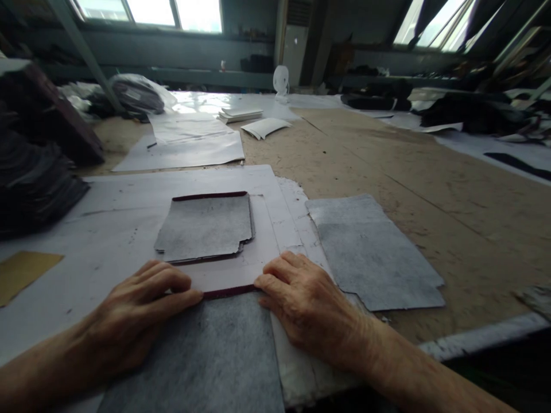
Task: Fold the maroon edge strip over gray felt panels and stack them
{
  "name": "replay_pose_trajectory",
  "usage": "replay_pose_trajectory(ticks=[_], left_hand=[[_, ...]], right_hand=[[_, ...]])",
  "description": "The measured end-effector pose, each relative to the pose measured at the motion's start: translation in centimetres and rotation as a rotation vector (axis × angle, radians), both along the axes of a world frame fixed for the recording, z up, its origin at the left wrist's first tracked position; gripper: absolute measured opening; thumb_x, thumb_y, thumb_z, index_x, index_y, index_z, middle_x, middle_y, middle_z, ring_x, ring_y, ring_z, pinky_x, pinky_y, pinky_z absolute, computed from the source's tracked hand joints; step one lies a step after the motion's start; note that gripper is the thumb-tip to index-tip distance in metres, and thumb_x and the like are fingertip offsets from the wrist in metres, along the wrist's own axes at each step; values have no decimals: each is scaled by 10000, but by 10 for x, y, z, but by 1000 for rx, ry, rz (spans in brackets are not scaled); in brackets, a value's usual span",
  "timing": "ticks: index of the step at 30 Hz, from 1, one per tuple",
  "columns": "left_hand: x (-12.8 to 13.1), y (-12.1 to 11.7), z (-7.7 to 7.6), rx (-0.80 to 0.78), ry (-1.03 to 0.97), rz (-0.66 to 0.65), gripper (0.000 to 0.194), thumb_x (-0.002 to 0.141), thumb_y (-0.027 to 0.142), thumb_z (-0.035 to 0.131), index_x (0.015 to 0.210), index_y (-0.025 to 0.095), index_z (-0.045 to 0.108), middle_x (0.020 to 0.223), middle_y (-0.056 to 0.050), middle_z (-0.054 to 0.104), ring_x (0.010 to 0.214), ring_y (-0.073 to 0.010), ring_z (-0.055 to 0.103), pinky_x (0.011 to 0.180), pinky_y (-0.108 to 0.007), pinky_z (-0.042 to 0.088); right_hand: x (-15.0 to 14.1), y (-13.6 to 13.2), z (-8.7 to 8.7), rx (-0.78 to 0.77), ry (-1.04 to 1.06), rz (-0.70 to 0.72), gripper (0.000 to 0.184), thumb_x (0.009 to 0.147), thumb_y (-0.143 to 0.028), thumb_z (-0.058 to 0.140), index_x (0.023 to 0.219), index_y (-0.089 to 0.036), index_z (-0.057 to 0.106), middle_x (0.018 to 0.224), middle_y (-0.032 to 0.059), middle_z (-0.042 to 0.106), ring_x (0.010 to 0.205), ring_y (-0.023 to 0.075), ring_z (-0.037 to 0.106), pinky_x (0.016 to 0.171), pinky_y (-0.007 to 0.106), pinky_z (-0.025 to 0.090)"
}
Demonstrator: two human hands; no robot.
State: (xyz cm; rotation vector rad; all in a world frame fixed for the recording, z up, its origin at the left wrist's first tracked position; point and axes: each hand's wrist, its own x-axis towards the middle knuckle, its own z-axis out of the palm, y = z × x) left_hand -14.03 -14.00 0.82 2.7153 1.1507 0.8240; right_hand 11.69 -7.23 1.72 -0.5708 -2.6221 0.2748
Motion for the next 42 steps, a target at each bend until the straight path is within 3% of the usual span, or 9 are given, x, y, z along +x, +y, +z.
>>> replay_pose_trajectory(ticks=[9, 15, 22, 31, 36, 42], left_hand=[[0, 1, -4, 30, -37, -4, 318, 811, 17, 369, 1030, 154, 556, 859, -66, 529, 733, -156, 473, 676, -322, 393], [0, 1, -2, 32, -19, -9, 327, 805, 14, 361, 1023, 164, 554, 851, -62, 532, 725, -154, 475, 669, -321, 391], [0, 2, -1, 46, -20, -6, 330, 800, 2, 374, 1017, 174, 553, 840, -52, 527, 706, -144, 468, 660, -309, 387], [1, 1, -1, 31, -9, 3, 302, 804, 14, 374, 979, 160, 573, 822, -62, 525, 722, -162, 458, 662, -332, 387], [-1, 2, -3, 19, -43, -27, 319, 793, -2, 391, 1009, 146, 574, 826, -62, 530, 732, -157, 456, 664, -323, 413], [-18, -2, 0, -149, -130, 13, 387, 856, 50, 409, 1225, 151, 461, 900, -69, 556, 781, -134, 513, 693, -268, 480]], right_hand=[[2, -10, -12, 22, 107, -96, 166, 825, -102, 502, 945, -147, 607, 889, 73, 583, 829, 184, 508, 724, 351, 429], [4, -13, -9, 27, 45, -126, 180, 853, -119, 462, 902, -178, 625, 902, 60, 596, 831, 170, 528, 729, 347, 438], [11, -5, 0, -170, 183, -325, 185, 819, -144, 527, 958, -193, 638, 951, 38, 637, 874, 136, 603, 777, 264, 508], [-41, -35, 4, 303, 80, -145, 308, 827, -34, 359, 917, -60, 652, 842, 126, 625, 800, 232, 547, 691, 404, 505], [-46, -39, -6, 292, -14, -153, 364, 828, -18, 302, 935, -23, 650, 762, 131, 607, 724, 227, 533, 614, 377, 524], [-36, -37, -11, 256, 40, -138, 375, 797, 1, 326, 1011, -46, 630, 827, 106, 623, 791, 213, 529, 678, 331, 527]])
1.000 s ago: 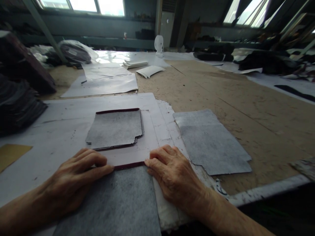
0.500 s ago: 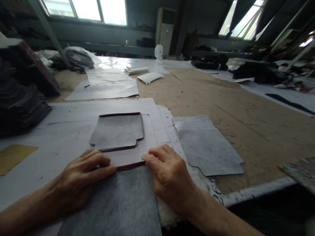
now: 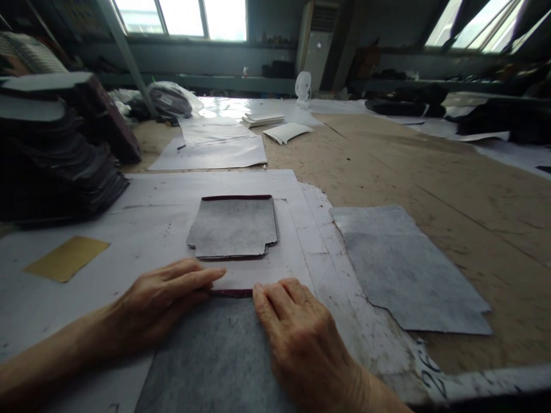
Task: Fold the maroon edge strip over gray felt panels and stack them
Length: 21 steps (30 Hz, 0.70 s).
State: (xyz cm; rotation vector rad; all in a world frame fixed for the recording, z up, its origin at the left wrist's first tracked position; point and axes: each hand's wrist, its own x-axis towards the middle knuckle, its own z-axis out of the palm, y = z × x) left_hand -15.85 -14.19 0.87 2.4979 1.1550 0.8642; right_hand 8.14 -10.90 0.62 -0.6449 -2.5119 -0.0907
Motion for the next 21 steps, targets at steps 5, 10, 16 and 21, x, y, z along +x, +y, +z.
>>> replay_pose_trajectory(ticks=[5, 10, 16, 21], left_hand=[[-13, -7, 4, -42, -9, 19, 322, 851, 46, 407, 1105, 164, 566, 855, -58, 533, 757, -116, 519, 656, -233, 479], [-12, -11, 1, 89, 32, 10, 290, 812, 11, 422, 1015, 130, 591, 821, -65, 517, 732, -133, 470, 633, -269, 447], [-7, -13, -2, 126, 83, 14, 338, 742, -33, 404, 997, 116, 569, 840, -80, 520, 759, -166, 451, 656, -323, 438], [-6, -12, -2, 112, 62, 17, 318, 746, -8, 396, 980, 109, 577, 823, -81, 524, 753, -171, 457, 666, -331, 441]], right_hand=[[-4, 1, 5, 37, -70, 3, 415, 748, 16, 329, 1032, -73, 618, 776, 81, 614, 718, 198, 535, 597, 301, 521], [-10, 0, 10, 99, -206, 17, 461, 718, 17, 381, 1111, -105, 590, 826, 78, 625, 699, 207, 549, 546, 307, 529], [-23, -5, 14, 242, -346, 9, 483, 629, 28, 387, 1044, -43, 623, 754, 132, 630, 591, 227, 539, 460, 347, 501], [-48, -7, 17, 212, -214, 112, 351, 726, 16, 344, 882, -37, 654, 798, 152, 629, 701, 246, 563, 617, 392, 519]])
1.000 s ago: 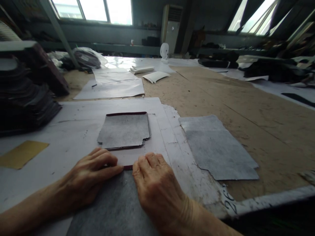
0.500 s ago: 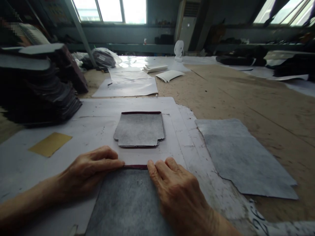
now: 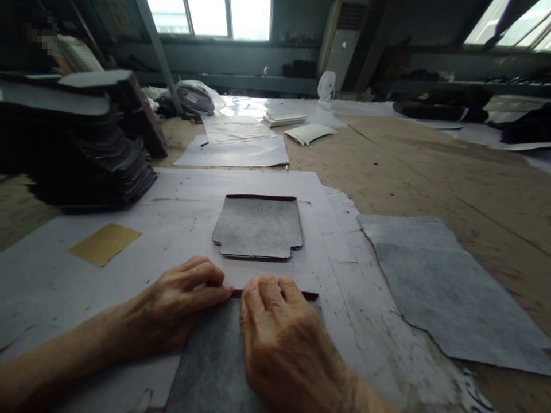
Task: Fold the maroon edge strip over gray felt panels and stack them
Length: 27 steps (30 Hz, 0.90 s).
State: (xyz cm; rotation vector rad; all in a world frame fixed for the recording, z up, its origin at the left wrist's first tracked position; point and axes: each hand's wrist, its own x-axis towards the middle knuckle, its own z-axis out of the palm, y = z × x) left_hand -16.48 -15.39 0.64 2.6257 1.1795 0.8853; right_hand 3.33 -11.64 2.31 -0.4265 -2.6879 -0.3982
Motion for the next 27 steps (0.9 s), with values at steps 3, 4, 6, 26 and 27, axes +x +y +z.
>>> replay_pose_trajectory(ticks=[3, 4, 6, 26, 27], left_hand=[[-3, 1, 1, -34, -45, 1, 277, 794, 33, 396, 969, 121, 592, 819, -72, 526, 753, -159, 469, 676, -311, 450], [-4, 1, 2, -58, -61, 7, 262, 813, 44, 404, 969, 127, 597, 826, -67, 527, 755, -149, 475, 680, -293, 453], [-8, 0, 3, -108, -94, 34, 241, 837, 53, 426, 970, 142, 607, 838, -55, 529, 754, -124, 486, 679, -251, 454], [-7, -48, 4, 23, 66, 135, 322, 777, 119, 407, 1074, 74, 521, 876, -114, 556, 750, -207, 487, 641, -376, 424], [-6, -50, 3, 8, 64, 150, 327, 783, 129, 410, 1087, 73, 517, 877, -114, 558, 755, -209, 486, 644, -377, 424]], right_hand=[[-7, 4, -5, -219, 84, 109, 316, 813, -7, 327, 797, -95, 630, 761, 89, 602, 691, 188, 532, 615, 316, 509], [-6, 6, -7, -261, 108, 127, 312, 833, -17, 322, 794, -96, 622, 761, 87, 596, 702, 184, 524, 629, 313, 507], [-3, 10, -11, -306, 150, 167, 296, 856, -38, 322, 863, -80, 615, 803, 98, 596, 738, 187, 519, 656, 318, 506], [-8, 17, -7, -439, -132, 62, 632, 660, 1, 408, 1254, -207, 457, 888, 69, 523, 753, 175, 482, 619, 297, 458], [-9, 18, -7, -435, -145, 60, 640, 658, -1, 403, 1261, -211, 452, 878, 70, 515, 728, 168, 478, 593, 282, 447]])
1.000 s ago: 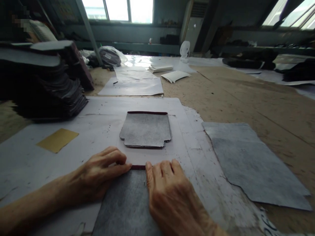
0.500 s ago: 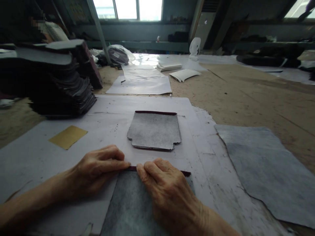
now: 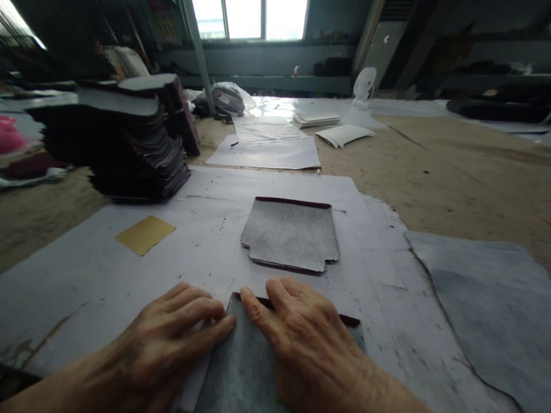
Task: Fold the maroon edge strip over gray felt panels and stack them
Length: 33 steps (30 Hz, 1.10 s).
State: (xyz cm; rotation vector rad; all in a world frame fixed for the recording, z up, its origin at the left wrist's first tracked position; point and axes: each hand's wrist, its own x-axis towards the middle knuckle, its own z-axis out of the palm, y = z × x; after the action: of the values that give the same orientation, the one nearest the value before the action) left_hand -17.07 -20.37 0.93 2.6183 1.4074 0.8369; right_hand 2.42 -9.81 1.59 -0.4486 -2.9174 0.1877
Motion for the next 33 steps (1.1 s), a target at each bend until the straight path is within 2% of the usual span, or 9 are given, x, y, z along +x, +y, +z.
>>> replay_pose_trajectory(ticks=[8, 14, 17, 20, 23, 25, 28, 31, 33], left_hand=[[1, -1, 2, -33, 22, 14, 328, 776, 117, 422, 1083, 69, 528, 862, -118, 567, 750, -218, 494, 641, -384, 424], [1, -2, 0, -25, -21, 26, 347, 755, 115, 430, 1088, 91, 523, 866, -107, 558, 761, -214, 484, 646, -374, 412], [1, -3, 3, -82, -9, 38, 372, 726, 94, 446, 1089, 110, 521, 918, -101, 555, 778, -209, 484, 672, -379, 411], [1, -3, 5, -119, -2, 68, 382, 715, 73, 452, 1083, 134, 528, 917, -89, 544, 775, -205, 480, 672, -380, 408], [1, -2, 6, -122, -6, 67, 399, 732, 55, 431, 1103, 164, 525, 908, -78, 536, 771, -195, 483, 677, -377, 414], [-1, -2, 5, -117, -45, 49, 406, 761, 41, 402, 1117, 194, 523, 918, -67, 535, 786, -181, 500, 693, -355, 432], [-6, -5, 2, -109, -134, 98, 348, 828, 63, 387, 1086, 229, 551, 984, -53, 527, 837, -144, 540, 691, -255, 467], [-11, -4, 0, -57, -142, 215, 250, 857, 157, 454, 1058, 237, 579, 1044, -41, 521, 859, -128, 564, 669, -189, 479], [-6, 3, 1, -19, -96, 188, 256, 851, 182, 484, 1086, 230, 575, 1045, -46, 526, 866, -134, 566, 669, -191, 486]], right_hand=[[0, 2, 0, 15, -98, 15, 743, 623, 15, 370, 1327, -221, 370, 831, 63, 472, 581, 115, 433, 493, 230, 395], [-6, -2, 3, 81, -44, 24, 806, 542, 23, 365, 1300, -245, 415, 765, 56, 469, 557, 134, 462, 446, 228, 381], [-7, -2, 5, 100, 2, 20, 799, 545, 34, 357, 1281, -264, 440, 722, 44, 472, 546, 141, 475, 436, 232, 392], [-1, -3, 4, 61, 122, 56, 682, 654, 30, 365, 1275, -240, 447, 763, 57, 517, 605, 152, 507, 490, 267, 455], [17, -7, 1, 109, 347, 70, 428, 755, 11, 393, 1134, -113, 549, 843, 101, 573, 739, 182, 527, 604, 320, 496], [34, -11, 0, 190, 426, 35, 334, 756, 16, 416, 1026, -69, 591, 855, 113, 594, 796, 202, 521, 644, 338, 496], [63, -20, 1, 263, 434, -57, 318, 743, 20, 420, 985, -58, 611, 859, 111, 608, 818, 210, 519, 658, 342, 493], [86, -25, 2, 275, 443, -209, 307, 746, 22, 424, 951, -74, 631, 812, 96, 606, 762, 181, 529, 629, 309, 492], [95, -26, 2, 275, 453, -328, 289, 750, 15, 431, 916, -85, 645, 790, 94, 602, 731, 170, 540, 602, 290, 492]])
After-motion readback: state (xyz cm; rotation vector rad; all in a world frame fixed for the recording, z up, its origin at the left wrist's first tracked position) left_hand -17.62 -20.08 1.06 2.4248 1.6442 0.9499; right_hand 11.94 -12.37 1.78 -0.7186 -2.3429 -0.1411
